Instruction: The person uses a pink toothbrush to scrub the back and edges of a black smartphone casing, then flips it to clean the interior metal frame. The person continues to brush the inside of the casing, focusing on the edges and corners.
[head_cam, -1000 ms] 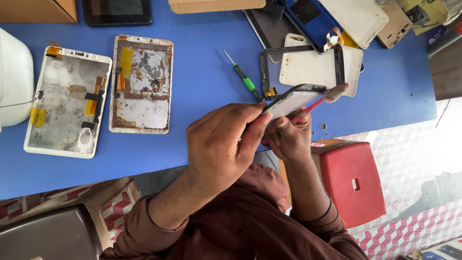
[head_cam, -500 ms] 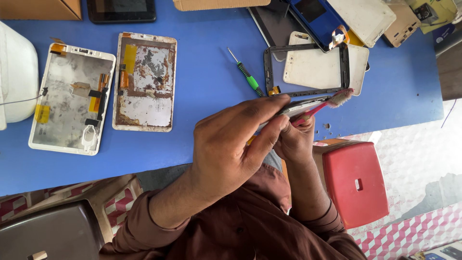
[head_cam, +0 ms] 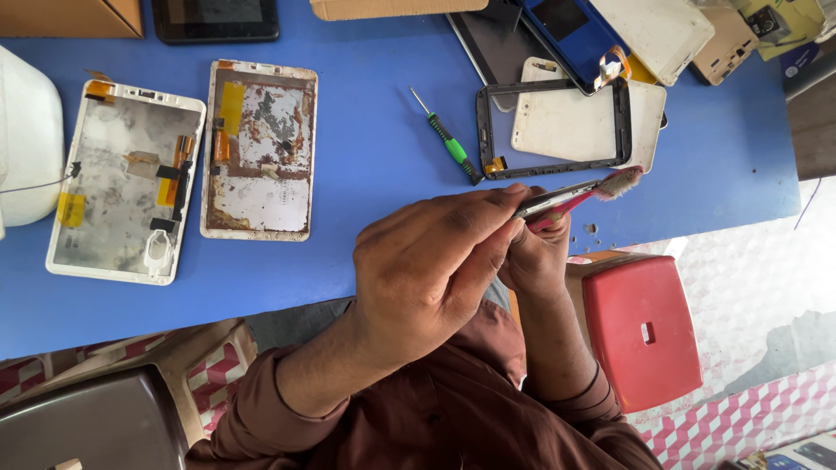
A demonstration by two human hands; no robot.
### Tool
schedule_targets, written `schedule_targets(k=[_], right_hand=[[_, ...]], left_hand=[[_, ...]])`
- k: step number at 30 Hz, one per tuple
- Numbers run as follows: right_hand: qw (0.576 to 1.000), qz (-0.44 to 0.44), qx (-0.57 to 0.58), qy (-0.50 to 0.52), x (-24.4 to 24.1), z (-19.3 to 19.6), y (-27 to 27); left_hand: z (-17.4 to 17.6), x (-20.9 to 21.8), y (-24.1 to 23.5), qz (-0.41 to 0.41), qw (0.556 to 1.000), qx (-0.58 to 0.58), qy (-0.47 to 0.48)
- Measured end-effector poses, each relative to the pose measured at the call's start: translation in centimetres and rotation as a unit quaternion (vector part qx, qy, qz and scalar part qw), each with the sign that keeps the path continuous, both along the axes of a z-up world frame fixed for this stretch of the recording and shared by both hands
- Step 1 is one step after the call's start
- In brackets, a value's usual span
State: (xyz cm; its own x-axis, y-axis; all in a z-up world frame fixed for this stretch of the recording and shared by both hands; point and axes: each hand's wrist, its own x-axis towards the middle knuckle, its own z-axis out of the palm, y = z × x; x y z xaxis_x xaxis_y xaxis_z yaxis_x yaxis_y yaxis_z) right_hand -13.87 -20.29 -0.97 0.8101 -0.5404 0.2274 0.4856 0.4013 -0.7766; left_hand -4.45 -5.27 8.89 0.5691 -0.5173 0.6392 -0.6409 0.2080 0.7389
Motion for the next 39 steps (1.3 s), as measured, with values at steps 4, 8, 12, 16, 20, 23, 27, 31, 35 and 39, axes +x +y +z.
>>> schedule_targets(k=[4,8,12,16,20,23,27,31,35,39], right_hand=[[1.000,-0.003,0.014,0.009,0.0,-0.3,-0.1],[1.000,0.004,0.006,0.020,0.0,-0.3,-0.2],[1.000,0.006,-0.004,0.007,-0.3,-0.6,-0.6],[0.995,-0.043,0.037,0.079,-0.4,-0.8,-1.0],[0.993,-0.052,0.069,0.086,-0.2,-0.8,-1.4],[0.992,-0.056,0.047,0.098,-0.3,-0.6,-1.2],[0.991,-0.062,0.013,0.114,-1.0,-0.8,-0.4],[0.994,-0.040,-0.003,0.101,-1.2,-0.9,-0.4],[0.995,-0.009,-0.019,0.102,-1.2,-1.1,-0.7],[0.996,-0.015,0.025,0.087,-0.7,-1.1,-1.2]], left_hand=[[-0.4,0.1,0.0,0.000,1.000,0.002,0.001],[-0.8,0.6,-0.5,-0.010,0.999,0.024,0.038],[-1.8,2.2,-0.1,-0.054,0.995,0.062,0.058],[-3.9,3.5,2.7,-0.105,0.967,0.077,0.220],[-6.4,2.7,3.5,-0.124,0.940,0.065,0.312],[-7.8,1.7,3.2,-0.092,0.963,0.069,0.244],[-9.0,0.8,3.2,-0.019,0.982,0.072,0.172],[-9.8,0.9,3.1,-0.083,0.961,0.014,0.262],[-10.4,1.0,3.4,-0.116,0.938,-0.043,0.325],[-10.0,1.8,4.0,-0.104,0.929,-0.051,0.351]])
